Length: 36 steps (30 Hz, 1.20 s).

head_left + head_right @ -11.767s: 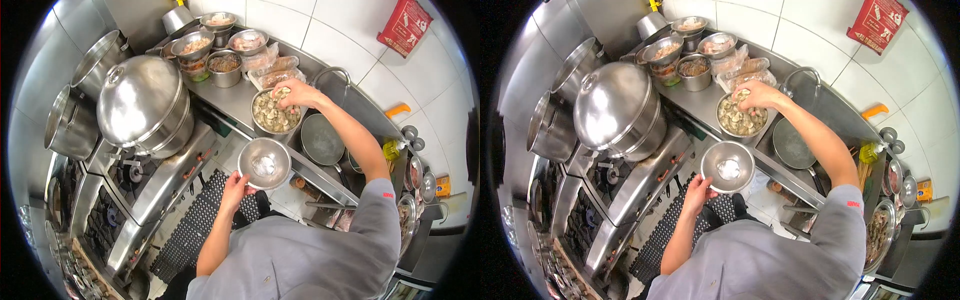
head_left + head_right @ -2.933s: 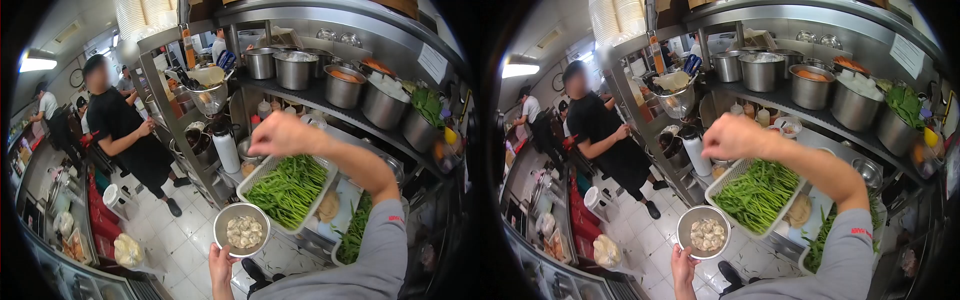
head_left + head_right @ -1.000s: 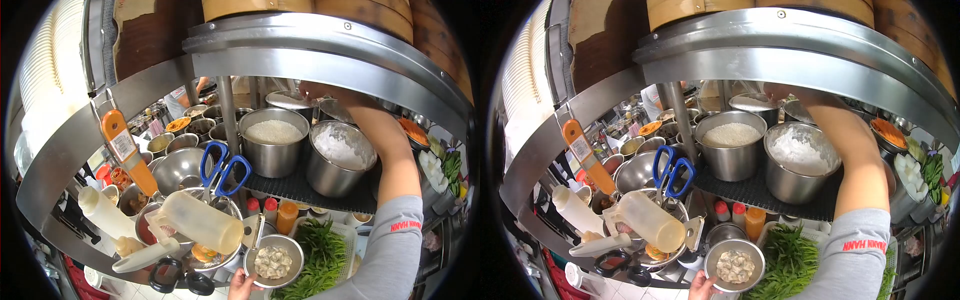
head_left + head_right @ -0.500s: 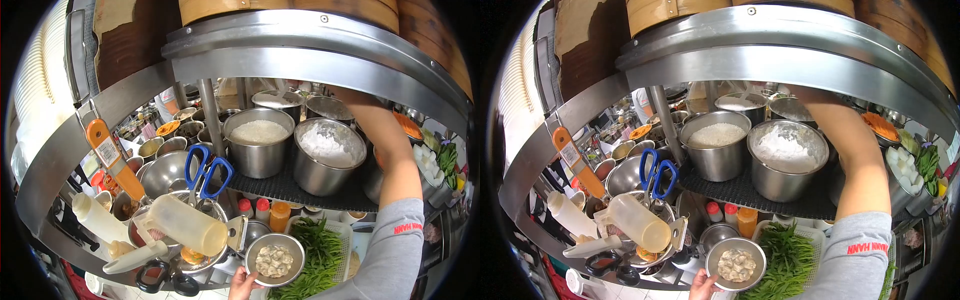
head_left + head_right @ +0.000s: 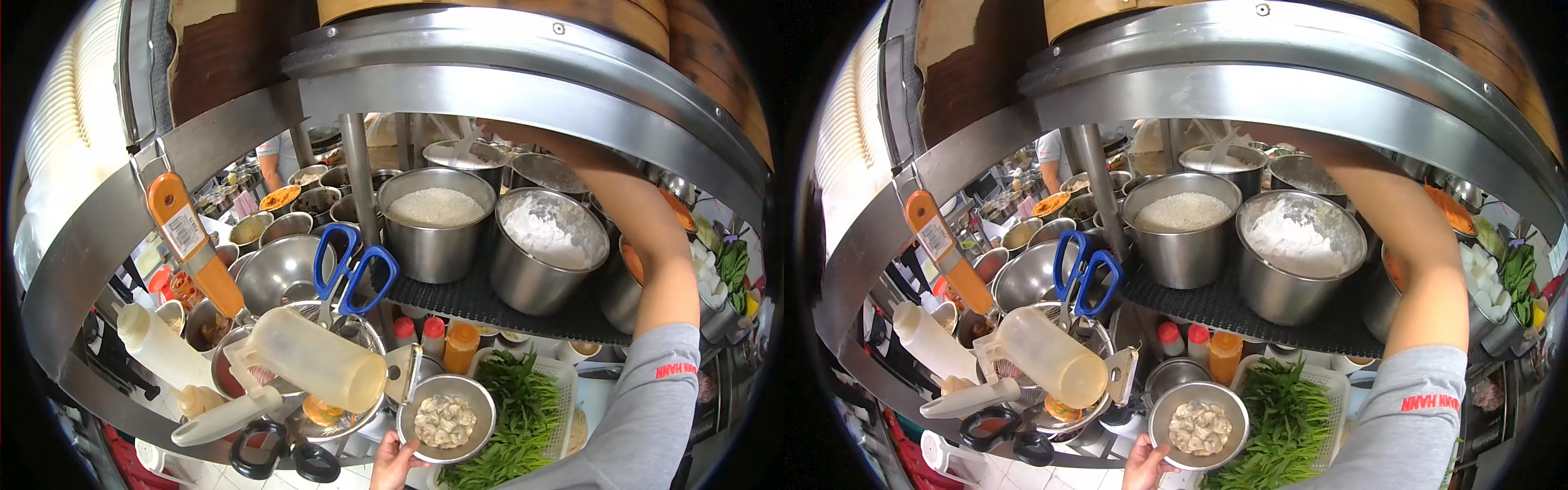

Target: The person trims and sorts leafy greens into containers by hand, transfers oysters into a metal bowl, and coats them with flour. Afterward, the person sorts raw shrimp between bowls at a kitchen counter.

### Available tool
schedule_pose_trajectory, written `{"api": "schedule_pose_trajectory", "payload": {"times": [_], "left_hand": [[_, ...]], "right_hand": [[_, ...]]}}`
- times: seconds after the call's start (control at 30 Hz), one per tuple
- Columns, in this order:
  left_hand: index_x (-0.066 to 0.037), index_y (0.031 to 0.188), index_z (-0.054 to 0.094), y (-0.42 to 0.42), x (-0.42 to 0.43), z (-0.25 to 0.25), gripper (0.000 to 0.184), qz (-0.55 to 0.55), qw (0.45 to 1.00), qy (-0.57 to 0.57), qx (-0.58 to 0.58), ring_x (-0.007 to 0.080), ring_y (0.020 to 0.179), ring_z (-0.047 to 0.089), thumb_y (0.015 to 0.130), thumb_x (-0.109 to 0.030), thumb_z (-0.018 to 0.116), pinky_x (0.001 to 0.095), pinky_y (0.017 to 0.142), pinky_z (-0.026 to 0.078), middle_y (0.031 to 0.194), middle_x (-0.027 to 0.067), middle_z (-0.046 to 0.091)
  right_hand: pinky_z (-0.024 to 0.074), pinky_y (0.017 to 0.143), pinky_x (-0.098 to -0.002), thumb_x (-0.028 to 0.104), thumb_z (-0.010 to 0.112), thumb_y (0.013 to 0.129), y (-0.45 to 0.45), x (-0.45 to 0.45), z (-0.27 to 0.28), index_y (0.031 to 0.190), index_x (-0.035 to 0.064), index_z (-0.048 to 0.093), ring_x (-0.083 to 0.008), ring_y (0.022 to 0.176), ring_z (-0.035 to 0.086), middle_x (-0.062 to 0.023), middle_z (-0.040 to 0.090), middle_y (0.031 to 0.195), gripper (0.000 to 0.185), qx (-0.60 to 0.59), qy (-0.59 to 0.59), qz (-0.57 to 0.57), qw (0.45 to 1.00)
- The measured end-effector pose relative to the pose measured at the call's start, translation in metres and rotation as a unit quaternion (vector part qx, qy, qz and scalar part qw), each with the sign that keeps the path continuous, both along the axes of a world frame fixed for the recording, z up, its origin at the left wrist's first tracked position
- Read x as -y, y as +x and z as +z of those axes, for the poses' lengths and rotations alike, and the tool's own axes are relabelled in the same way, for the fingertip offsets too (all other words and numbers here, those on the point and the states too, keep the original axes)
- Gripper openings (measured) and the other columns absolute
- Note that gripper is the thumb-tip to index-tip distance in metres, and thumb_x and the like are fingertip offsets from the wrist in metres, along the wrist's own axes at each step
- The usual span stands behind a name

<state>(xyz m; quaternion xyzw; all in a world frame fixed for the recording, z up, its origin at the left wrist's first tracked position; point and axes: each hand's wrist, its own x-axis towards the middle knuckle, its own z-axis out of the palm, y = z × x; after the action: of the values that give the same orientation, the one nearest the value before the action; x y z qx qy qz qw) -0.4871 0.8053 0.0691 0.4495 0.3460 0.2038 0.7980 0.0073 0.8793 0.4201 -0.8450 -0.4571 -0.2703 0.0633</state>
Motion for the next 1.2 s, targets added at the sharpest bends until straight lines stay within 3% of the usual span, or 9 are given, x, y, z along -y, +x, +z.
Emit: {"api": "schedule_pose_trajectory", "payload": {"times": [0.17,0.37,0.53,0.67,0.77,0.93,1.2], "left_hand": [[-0.003,0.122,0.048,-0.002,-0.001,0.009,0.031,-0.002,1.0,0.01,0.01,0.0167,0.086,0.064,0.093,-0.012,0.052,0.0235,0.059,0.056,0.111,0.0127,0.06],[-0.004,0.119,0.05,-0.001,-0.002,0.015,0.026,0.001,1.0,0.01,0.0,0.016,0.085,0.064,0.094,-0.012,0.052,0.0228,0.058,0.056,0.109,0.0121,0.061],[-0.003,0.118,0.051,-0.002,-0.002,0.017,0.025,-0.004,1.0,0.005,-0.011,0.0172,0.087,0.064,0.094,-0.01,0.051,0.0237,0.06,0.057,0.111,0.0127,0.06],[-0.003,0.118,0.051,-0.002,0.003,0.026,0.025,-0.007,1.0,0.001,-0.016,0.0176,0.088,0.063,0.094,-0.009,0.051,0.0247,0.061,0.057,0.112,0.0132,0.06],[-0.003,0.118,0.051,-0.003,0.002,0.023,0.026,0.004,1.0,-0.002,-0.013,0.0173,0.088,0.063,0.093,-0.011,0.052,0.0247,0.06,0.056,0.112,0.0127,0.06],[-0.004,0.119,0.051,-0.004,0.004,0.026,0.03,-0.005,1.0,0.0,-0.004,0.0164,0.088,0.063,0.091,-0.013,0.056,0.0234,0.059,0.055,0.111,0.0112,0.06],[-0.003,0.125,0.046,-0.005,0.003,0.019,0.035,0.011,0.998,-0.05,0.026,0.0191,0.09,0.065,0.092,-0.01,0.054,0.0264,0.06,0.057,0.113,0.0134,0.06]], "right_hand": [[0.0522,0.075,-0.0378,0.029,0.07,0.079,-0.002,0.011,0.007,0.093,0.0044,0.072,-0.0233,0.081,0.066,-0.0137,0.069,0.084,0.028,0.094,0.007,-0.036,0.995],[0.052,0.076,-0.0383,0.03,0.071,0.079,-0.008,-0.025,-0.022,0.093,0.0042,0.072,-0.0239,0.083,0.066,-0.0142,0.069,0.086,0.029,0.179,-0.132,-0.038,0.974],[0.0513,0.073,-0.0395,0.029,0.072,0.076,0.004,-0.051,-0.026,0.094,0.002,0.07,-0.0254,0.078,0.064,-0.013,0.069,0.085,0.033,0.038,-0.174,0.006,0.984],[0.0508,0.07,-0.0405,0.028,0.074,0.073,0.011,-0.068,-0.033,0.096,0.0003,0.068,-0.0267,0.075,0.063,-0.012,0.068,0.084,0.037,-0.006,-0.168,0.028,0.985],[0.0495,0.067,-0.0433,0.035,0.075,0.073,0.036,-0.068,-0.024,0.085,0.0005,0.069,-0.0282,0.07,0.061,-0.0131,0.067,0.08,0.037,-0.093,-0.145,0.068,0.983],[0.0502,0.064,-0.0375,0.041,0.075,0.076,-0.002,-0.038,-0.011,0.088,-0.0002,0.069,-0.0219,0.07,0.063,-0.0119,0.066,0.078,0.043,0.017,-0.164,-0.018,0.986],[0.0479,0.06,-0.0345,0.04,0.075,0.077,-0.002,0.005,0.003,0.088,0.0005,0.069,-0.0189,0.066,0.059,-0.0091,0.064,0.074,0.042,-0.081,-0.012,-0.012,0.997]]}}
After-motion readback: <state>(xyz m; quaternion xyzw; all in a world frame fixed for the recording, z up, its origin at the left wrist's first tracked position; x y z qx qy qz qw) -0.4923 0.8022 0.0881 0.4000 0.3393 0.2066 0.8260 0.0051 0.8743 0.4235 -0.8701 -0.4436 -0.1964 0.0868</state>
